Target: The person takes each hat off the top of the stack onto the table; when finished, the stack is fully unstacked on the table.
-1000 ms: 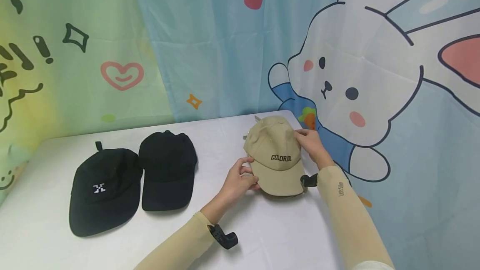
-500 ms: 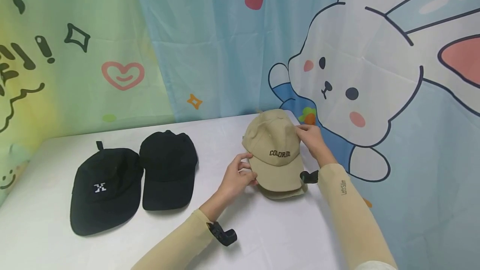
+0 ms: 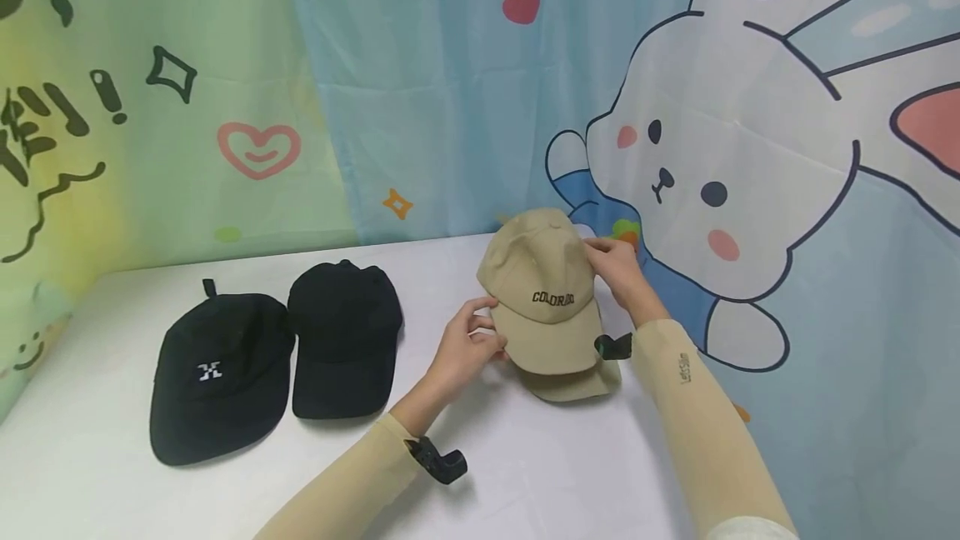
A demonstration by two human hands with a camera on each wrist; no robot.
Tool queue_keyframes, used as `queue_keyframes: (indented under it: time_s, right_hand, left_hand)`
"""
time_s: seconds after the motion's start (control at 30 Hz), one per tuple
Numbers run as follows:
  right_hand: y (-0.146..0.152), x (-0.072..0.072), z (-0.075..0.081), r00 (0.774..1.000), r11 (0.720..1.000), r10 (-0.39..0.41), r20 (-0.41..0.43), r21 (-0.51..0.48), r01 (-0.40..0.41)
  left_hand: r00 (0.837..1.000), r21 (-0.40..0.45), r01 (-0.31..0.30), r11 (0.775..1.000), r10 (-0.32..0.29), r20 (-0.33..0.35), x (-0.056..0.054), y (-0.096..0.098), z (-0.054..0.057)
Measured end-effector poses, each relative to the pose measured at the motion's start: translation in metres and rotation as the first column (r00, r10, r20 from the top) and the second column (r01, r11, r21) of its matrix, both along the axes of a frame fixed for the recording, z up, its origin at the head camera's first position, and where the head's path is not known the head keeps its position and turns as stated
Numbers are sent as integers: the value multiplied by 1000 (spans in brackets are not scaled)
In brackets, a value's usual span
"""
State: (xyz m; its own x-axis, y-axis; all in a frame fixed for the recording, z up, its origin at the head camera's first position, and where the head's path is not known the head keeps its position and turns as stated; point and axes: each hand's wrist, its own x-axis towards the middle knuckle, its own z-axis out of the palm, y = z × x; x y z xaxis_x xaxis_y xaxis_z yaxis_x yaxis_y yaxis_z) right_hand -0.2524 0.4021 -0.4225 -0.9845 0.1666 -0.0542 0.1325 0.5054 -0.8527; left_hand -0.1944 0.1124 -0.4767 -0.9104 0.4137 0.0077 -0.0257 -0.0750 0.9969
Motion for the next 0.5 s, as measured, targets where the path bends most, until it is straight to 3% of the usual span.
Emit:
queue_keyframes:
  time_s: [0.27,0.5]
  right_hand:
    - [-22,-11,14,1000,1000,-2,7,-16,2]
    - [-49,-22,26,999,998,43,-24,-34,-44]
  left_hand:
    - [999,12,-48,999,48,-1,-7,-19,8]
    - [996,6,-90,996,90,-24,-11,-43,18]
